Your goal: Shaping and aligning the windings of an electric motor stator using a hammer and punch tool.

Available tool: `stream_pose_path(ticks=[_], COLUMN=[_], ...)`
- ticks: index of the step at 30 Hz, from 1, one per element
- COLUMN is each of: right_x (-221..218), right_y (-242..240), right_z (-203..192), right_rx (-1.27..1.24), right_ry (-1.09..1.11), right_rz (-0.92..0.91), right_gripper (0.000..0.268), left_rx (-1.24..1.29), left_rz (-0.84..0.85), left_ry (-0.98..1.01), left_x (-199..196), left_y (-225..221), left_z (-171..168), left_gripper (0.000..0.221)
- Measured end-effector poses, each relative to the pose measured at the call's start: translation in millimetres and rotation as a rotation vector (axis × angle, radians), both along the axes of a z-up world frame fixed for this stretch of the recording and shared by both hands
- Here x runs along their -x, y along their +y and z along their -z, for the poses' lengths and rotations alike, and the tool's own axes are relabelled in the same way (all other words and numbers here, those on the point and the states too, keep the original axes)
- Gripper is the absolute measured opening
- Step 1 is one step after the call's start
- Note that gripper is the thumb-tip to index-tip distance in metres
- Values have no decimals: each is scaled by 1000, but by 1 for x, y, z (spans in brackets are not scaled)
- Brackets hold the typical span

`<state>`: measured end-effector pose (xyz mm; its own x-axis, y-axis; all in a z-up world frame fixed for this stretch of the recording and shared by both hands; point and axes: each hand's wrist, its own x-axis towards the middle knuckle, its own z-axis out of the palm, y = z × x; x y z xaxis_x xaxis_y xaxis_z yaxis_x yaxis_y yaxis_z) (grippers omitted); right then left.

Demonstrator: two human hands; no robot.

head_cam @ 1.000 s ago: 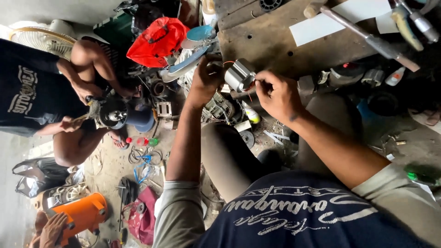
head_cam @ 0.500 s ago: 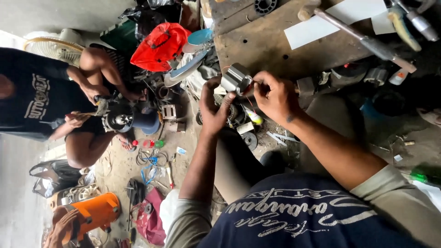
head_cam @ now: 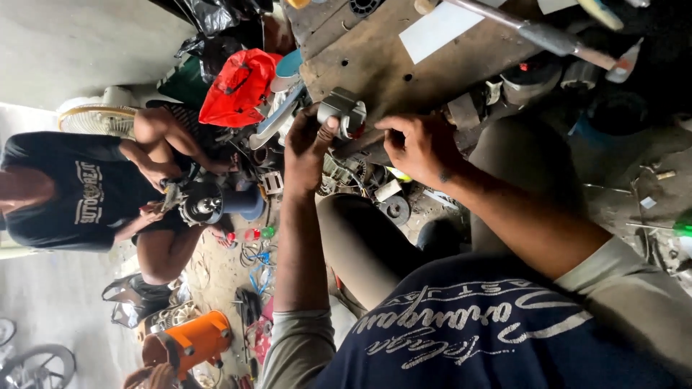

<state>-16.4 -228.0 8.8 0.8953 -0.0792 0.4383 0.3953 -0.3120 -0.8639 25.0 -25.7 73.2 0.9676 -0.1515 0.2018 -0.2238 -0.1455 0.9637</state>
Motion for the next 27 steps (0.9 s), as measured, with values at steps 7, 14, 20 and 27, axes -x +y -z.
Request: stream_pose_path(ticks=[7,14,20,27], right_x=[32,29,27,27], right_y=[-24,-14,-7,-14], right_z=[-6,12,22,15], right_rx=[15,38,57,73], right_ry=[104,38,31,-21], right_rz=[-111,-131,-114,-111], right_gripper=[16,14,14,14], left_rx=[47,-49,-456,-513], left_rz=[-169,-160,-142,-255], left_ry=[117,-159,-359,-438], left_x=[0,31,40,31], left_y=[21,-14,-28,-20], left_z=[18,17,23,35], left_gripper=[49,53,88,102])
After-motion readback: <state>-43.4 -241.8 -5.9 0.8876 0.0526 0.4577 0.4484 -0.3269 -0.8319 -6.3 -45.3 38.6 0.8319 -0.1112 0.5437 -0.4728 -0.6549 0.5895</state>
